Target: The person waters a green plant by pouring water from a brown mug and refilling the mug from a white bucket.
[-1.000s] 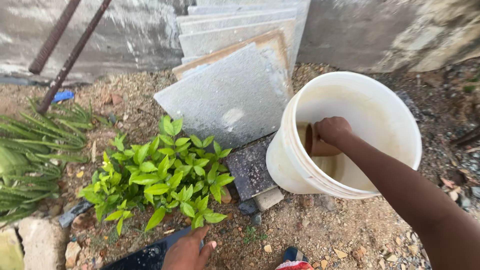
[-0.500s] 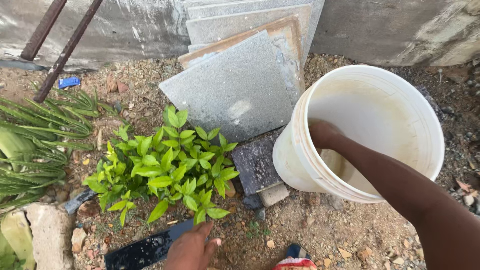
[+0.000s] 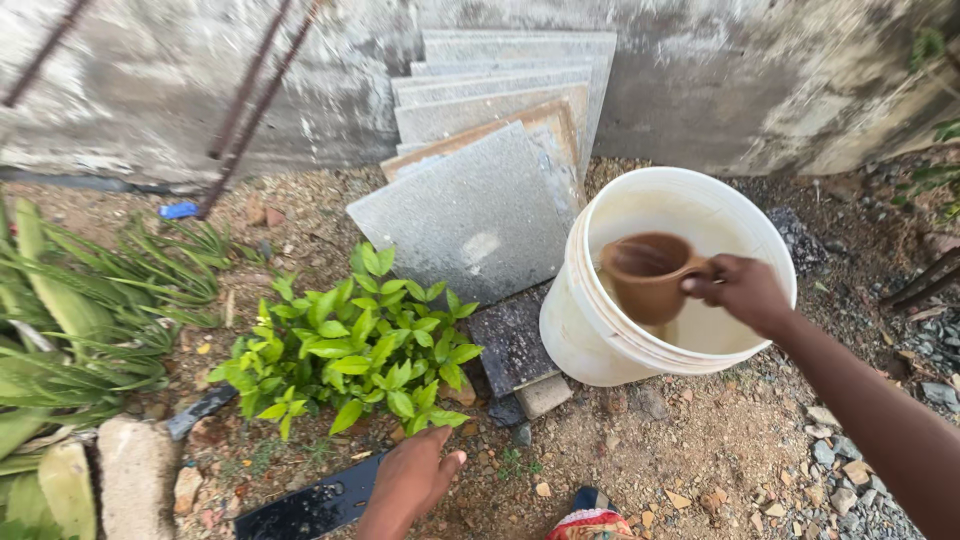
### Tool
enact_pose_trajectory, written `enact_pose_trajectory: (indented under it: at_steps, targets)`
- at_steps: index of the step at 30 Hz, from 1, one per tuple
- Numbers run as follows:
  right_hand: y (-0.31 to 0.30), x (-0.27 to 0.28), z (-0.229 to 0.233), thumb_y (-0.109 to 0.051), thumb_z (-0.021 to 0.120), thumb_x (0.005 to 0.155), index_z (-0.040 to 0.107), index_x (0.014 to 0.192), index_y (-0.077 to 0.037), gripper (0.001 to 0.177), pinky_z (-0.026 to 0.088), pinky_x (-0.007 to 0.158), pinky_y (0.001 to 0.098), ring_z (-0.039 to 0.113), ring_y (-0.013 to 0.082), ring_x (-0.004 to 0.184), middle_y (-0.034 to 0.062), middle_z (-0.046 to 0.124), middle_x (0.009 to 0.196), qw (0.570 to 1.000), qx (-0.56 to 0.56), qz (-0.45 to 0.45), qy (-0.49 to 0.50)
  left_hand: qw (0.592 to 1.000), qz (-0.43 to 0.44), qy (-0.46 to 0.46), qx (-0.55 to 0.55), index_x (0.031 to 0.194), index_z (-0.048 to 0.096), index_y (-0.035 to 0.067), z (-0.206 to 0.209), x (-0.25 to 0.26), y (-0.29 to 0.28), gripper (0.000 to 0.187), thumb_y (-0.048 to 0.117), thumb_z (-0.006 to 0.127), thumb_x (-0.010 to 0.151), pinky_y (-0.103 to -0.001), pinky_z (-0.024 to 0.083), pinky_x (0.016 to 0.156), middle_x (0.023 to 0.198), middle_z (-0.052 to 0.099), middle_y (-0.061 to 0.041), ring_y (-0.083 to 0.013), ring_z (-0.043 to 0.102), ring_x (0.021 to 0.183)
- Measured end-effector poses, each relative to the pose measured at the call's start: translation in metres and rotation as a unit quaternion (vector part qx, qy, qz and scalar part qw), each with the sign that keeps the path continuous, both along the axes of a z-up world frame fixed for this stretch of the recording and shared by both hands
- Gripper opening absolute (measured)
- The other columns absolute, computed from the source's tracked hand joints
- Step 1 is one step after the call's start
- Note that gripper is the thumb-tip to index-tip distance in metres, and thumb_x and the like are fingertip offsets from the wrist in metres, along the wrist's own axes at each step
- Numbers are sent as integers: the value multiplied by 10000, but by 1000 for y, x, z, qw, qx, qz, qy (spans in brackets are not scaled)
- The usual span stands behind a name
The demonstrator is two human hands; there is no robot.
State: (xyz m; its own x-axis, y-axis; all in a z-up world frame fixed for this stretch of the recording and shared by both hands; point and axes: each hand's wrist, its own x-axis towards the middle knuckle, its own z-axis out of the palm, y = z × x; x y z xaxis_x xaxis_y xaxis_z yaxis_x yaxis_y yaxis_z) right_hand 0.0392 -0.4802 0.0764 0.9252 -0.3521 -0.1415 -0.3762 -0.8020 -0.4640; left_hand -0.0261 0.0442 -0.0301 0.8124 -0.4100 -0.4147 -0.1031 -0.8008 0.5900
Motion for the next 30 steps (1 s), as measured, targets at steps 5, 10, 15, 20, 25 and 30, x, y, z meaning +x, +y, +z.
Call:
enact_pose_trajectory:
  at_steps: [5,10,15,20,25,30]
  targets:
    - [5,-17,71,-365,786,916,755,1138,-27,406,585,755,366,746,173,824,137,778,940,989,-77,-7,-126,998,5,-51,-32,1370,589,84,-17,10,-8,556,453,633,956,-498,475,1022,1357,630,-181,-372,594,1238]
    - [57,2,114,-240,704,1072,669,1210,18,295,584,801,309,731,170,923,157,746,1015,969,91,37,-228,998,34,-9,-54,1386,612,84,-6,13,-25,551,454,621,978,-514,508,982,1228,695,-231,-392,657,1151]
    - [160,29,136,-150,727,1024,696,1162,44,241,616,732,320,754,213,881,183,748,992,970,65,70,-223,989,52,-55,-129,1390,618,93,20,10,-33,539,425,633,965,-496,502,1004,1256,691,-206,-372,665,1157]
    - [247,66,133,-219,768,965,733,1043,22,256,614,717,327,765,186,814,150,767,903,974,28,111,-194,988,65,-57,-129,1427,600,96,26,20,-33,568,446,624,980,-495,480,1045,1322,667,-193,-364,630,1219]
    - [303,102,121,-440,801,928,777,964,-38,403,577,703,385,747,218,728,116,769,811,961,-118,177,-177,991,59,-40,-115,1432,584,95,22,24,-31,602,454,630,951,-501,480,1036,1339,661,-174,-348,618,1239]
    - [356,121,127,-435,800,909,795,957,-68,370,562,673,401,739,240,706,112,768,791,958,-133,206,-148,988,53,-55,-133,1411,604,73,24,25,-32,586,448,624,961,-497,481,1038,1320,671,-190,-357,629,1224]
